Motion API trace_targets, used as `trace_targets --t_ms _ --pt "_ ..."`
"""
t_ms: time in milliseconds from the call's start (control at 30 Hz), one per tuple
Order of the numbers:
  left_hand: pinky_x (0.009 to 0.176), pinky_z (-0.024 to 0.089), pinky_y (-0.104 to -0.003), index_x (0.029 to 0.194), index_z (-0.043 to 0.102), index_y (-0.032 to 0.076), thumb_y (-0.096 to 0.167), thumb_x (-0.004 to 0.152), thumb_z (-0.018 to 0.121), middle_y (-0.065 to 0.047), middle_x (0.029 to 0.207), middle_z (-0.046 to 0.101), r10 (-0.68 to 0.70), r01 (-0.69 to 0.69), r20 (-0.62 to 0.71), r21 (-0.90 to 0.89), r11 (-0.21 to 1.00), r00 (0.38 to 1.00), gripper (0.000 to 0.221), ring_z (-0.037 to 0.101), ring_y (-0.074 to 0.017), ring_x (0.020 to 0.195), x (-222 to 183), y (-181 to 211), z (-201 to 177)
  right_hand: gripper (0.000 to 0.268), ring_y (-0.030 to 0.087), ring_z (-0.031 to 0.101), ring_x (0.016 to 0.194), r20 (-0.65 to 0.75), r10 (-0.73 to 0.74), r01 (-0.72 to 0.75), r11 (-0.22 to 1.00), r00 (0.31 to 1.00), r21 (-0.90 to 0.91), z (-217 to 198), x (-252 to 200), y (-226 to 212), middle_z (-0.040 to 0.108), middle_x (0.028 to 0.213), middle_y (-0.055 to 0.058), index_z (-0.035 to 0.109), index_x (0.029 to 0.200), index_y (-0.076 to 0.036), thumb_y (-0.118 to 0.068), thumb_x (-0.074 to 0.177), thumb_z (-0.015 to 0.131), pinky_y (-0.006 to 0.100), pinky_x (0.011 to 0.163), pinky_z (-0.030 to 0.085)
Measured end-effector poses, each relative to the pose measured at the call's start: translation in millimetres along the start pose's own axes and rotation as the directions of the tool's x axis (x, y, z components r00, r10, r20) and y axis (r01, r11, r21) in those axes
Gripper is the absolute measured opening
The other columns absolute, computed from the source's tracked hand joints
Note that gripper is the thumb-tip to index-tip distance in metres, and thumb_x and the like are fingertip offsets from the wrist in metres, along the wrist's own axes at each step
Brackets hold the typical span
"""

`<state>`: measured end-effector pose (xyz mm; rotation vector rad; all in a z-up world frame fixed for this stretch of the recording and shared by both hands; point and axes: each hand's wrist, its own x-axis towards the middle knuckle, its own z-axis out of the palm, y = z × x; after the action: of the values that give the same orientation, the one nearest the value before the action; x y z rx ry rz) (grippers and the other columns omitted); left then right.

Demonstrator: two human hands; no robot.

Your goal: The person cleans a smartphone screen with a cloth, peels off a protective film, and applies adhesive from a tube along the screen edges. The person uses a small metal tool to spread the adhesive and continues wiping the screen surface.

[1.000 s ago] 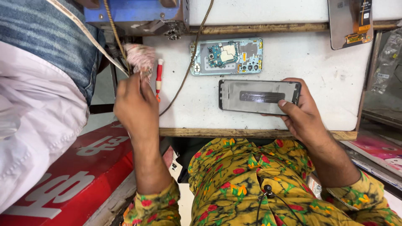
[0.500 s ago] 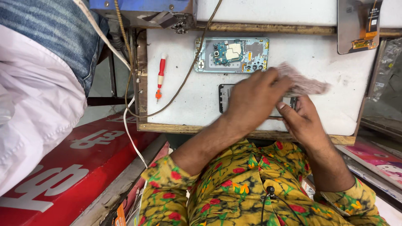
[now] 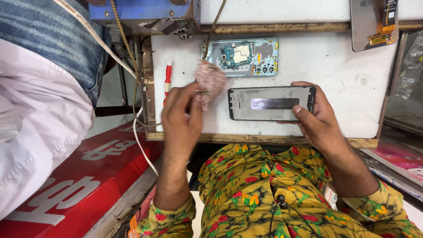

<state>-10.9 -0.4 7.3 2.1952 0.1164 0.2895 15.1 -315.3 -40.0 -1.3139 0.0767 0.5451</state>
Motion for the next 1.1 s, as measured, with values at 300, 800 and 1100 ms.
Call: trace_targets --t_ms 300,800,1100 --pt "0.072 0.058 -0.041 0.111 0.064 0.000 0.005 0.090 0.062 -0.014 0.097 0.065 0.211 -0.256 0.277 0.137 0.957 0.937 0.022 0.068 -0.0302 0.085 -34.3 29.5 90.2 0.057 0.016 0.053 0.115 0.007 -0.100 0.100 0.972 0.995 -0.214 0.1 -3.3 2.7 0.055 0.128 0.012 0.035 0.159 0.000 -0.018 0.109 0.053 0.033 0.102 0.047" --pt "0.067 0.058 -0.041 0.105 0.068 0.008 0.010 0.086 0.066 -0.008 0.092 0.069 0.231 -0.372 0.447 0.259 0.891 0.864 0.019 0.070 -0.0248 0.079 -41.2 31.3 92.5 0.073 0.023 0.063 0.116 0.080 -0.033 0.027 0.997 0.996 0.075 -3.2 -0.6 0.2 0.061 0.130 0.017 0.030 0.158 0.000 -0.052 0.109 0.047 0.038 0.099 0.057" --pt "0.069 0.057 -0.045 0.111 0.068 0.008 0.013 0.102 0.068 -0.015 0.099 0.070 -0.039 0.065 -0.091 0.310 0.948 0.995 0.010 0.072 -0.0368 0.082 -6.3 -10.4 -25.5 0.070 0.032 0.064 0.117 0.023 -0.023 0.017 0.974 0.999 0.225 -7.2 1.1 -5.7 0.057 0.135 0.021 0.035 0.159 -0.001 -0.050 0.110 0.048 0.050 0.095 0.059"
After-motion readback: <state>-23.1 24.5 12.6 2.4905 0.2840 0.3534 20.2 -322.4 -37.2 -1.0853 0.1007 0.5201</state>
